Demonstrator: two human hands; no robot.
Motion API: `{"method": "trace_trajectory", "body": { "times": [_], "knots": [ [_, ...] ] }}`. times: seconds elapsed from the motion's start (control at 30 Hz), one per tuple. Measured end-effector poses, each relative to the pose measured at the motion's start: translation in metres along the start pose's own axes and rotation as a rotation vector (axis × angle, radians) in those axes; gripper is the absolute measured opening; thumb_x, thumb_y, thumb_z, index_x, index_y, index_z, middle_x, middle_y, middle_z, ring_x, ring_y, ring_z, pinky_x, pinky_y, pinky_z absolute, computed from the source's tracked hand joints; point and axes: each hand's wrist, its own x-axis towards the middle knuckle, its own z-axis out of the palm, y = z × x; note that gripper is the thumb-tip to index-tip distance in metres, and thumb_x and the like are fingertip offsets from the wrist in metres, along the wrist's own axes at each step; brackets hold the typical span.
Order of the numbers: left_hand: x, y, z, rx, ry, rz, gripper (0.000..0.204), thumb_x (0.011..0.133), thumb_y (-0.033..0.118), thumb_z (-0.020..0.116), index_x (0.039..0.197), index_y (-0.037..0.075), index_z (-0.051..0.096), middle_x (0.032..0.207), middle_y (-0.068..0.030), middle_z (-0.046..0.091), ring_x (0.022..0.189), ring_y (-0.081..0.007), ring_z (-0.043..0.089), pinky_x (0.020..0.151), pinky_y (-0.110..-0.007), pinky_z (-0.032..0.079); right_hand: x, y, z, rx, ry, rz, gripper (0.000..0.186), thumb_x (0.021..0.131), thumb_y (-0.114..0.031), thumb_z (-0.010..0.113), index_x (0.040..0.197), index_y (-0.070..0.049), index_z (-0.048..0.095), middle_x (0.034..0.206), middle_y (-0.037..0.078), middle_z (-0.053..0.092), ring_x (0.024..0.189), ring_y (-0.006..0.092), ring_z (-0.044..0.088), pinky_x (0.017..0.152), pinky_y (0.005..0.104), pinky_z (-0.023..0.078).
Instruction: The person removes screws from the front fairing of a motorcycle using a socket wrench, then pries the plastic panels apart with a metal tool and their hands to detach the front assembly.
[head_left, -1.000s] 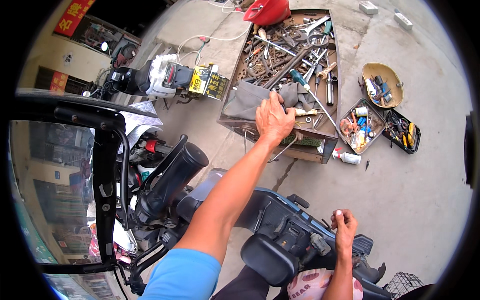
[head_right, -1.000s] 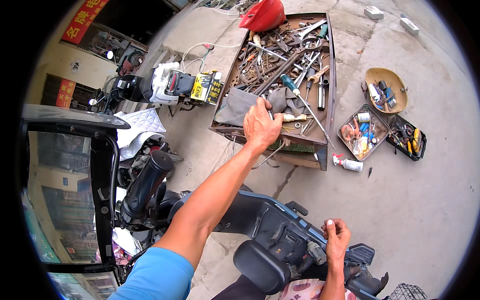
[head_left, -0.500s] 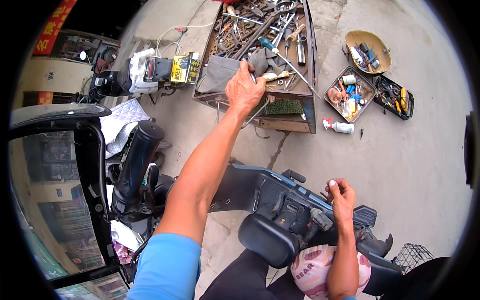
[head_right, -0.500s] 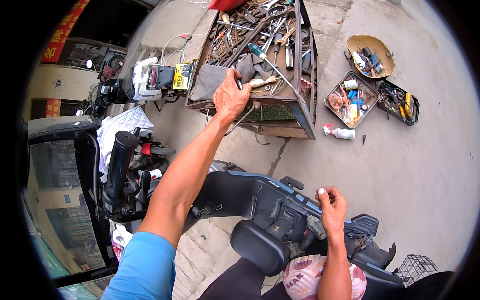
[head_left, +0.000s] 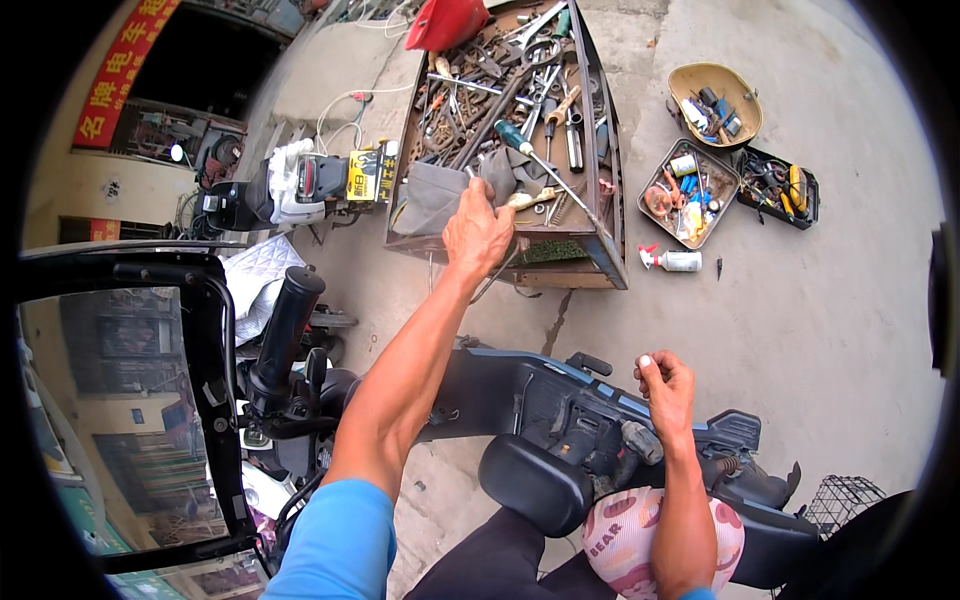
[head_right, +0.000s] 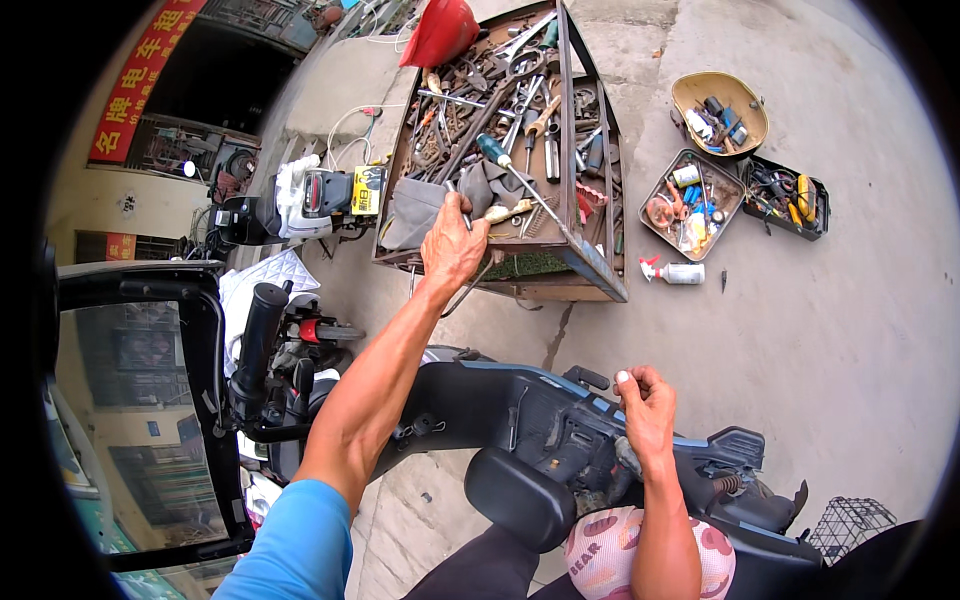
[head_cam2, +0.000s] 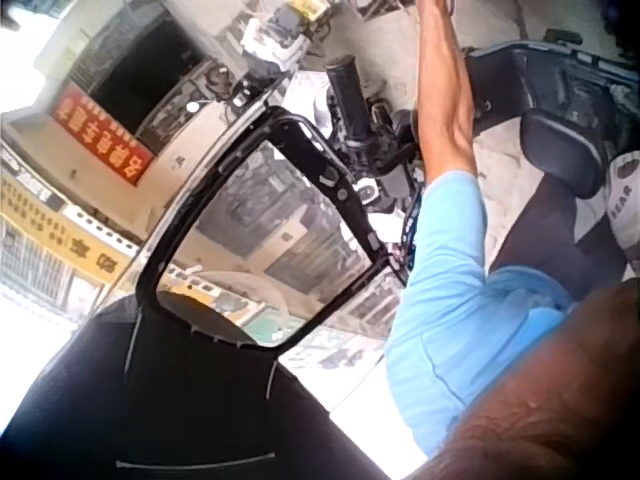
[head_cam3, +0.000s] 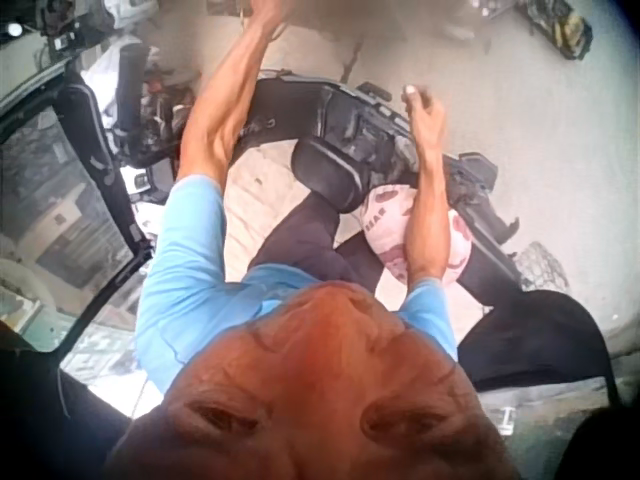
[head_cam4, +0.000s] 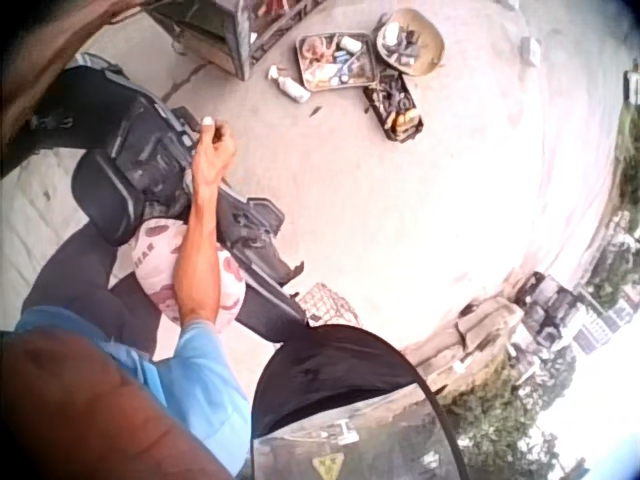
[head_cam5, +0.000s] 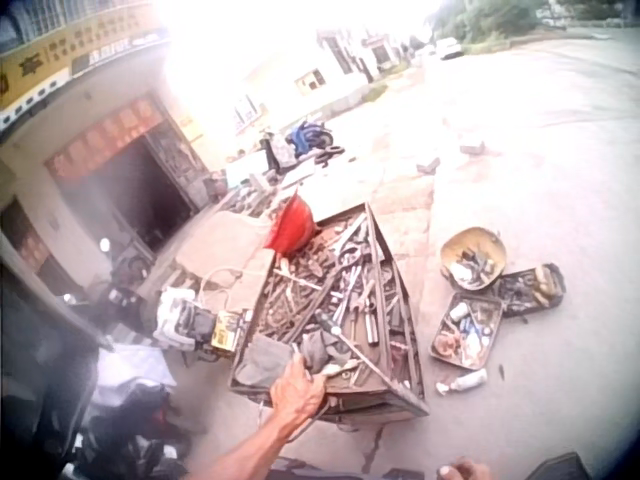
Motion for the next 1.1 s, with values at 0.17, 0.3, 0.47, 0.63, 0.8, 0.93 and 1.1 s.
{"method": "trace_trajectory", "body": {
  "times": [0.17,0.3,0.47,0.63,0.8,0.93,1.1],
  "knots": [
    [-0.015,0.024,-0.016,0.115,-0.085,0.047,0.033,0.096,0.03,0.062,0.12,0.009,0.053,0.115,-0.0233,0.068,0.1,-0.0493,0.068,0.087,-0.06,0.052,-0.002,-0.02,0.007,0.019,0.013,0.056,0.024,0.104,-0.021,0.07,0.098,0.002,0.069,0.08,0.002,0.067,0.069,0.0081,0.057,0.063,0.0262,0.047],
    [0.001,0.064,-0.037,0.509,0.136,0.357,0.027,0.093,0.028,0.066,0.105,0.005,0.061,0.105,-0.0172,0.062,0.103,-0.0385,0.063,0.085,-0.054,0.052,0.005,-0.032,0.001,0.042,0.046,0.051,0.023,0.103,-0.02,0.072,0.1,0.003,0.07,0.08,0.002,0.067,0.07,0.008,0.057,0.064,0.0262,0.047],
    [0.107,0.113,-0.022,0.021,0.255,0.573,0.022,0.094,0.012,0.065,0.112,0.0,0.065,0.112,-0.0187,0.064,0.111,-0.0369,0.063,0.098,-0.048,0.05,0.006,-0.035,-0.003,0.01,0.05,0.081,0.023,0.102,-0.019,0.072,0.099,0.004,0.07,0.08,0.001,0.066,0.071,0.007,0.055,0.064,0.026,0.045],
    [0.221,0.124,0.023,-0.312,0.151,0.406,0.033,0.099,0.007,0.053,0.129,-0.003,0.062,0.127,-0.0259,0.069,0.123,-0.042,0.065,0.109,-0.047,0.048,0.006,-0.021,-0.004,-0.038,0.048,0.083,0.023,0.102,-0.02,0.071,0.097,0.002,0.069,0.079,0.003,0.068,0.069,0.0087,0.057,0.063,0.0276,0.046],
    [0.304,0.134,0.057,-0.405,-0.03,0.453,0.042,0.104,0.004,0.043,0.144,-0.005,0.051,0.133,-0.0129,0.075,0.099,-0.0208,0.071,0.093,-0.032,0.054,0.009,-0.016,-0.002,-0.071,0.054,0.151,0.02,0.1,-0.017,0.071,0.097,0.003,0.07,0.079,0.003,0.068,0.07,0.0087,0.059,0.064,0.0273,0.047],
    [0.322,0.151,0.08,-0.397,-0.037,0.272,0.044,0.104,0.012,0.044,0.146,0.0,0.053,0.132,-0.0244,0.072,0.125,-0.0381,0.067,0.109,-0.045,0.051,0.011,-0.013,-0.001,-0.074,0.1,0.182,0.02,0.098,-0.014,0.074,0.097,0.006,0.071,0.07,0.001,0.061,0.064,0.0076,0.051,0.06,0.0287,0.044],
    [0.368,0.141,0.121,-0.029,-0.064,0.279,0.049,0.102,0.03,0.053,0.149,0.014,0.055,0.133,-0.0272,0.067,0.132,-0.0446,0.059,0.111,-0.055,0.048,0.012,-0.016,-0.007,-0.103,0.072,0.271,0.019,0.099,-0.015,0.073,0.096,0.003,0.069,0.075,0.0,0.063,0.07,0.0068,0.056,0.063,0.0272,0.046]
  ]
}}
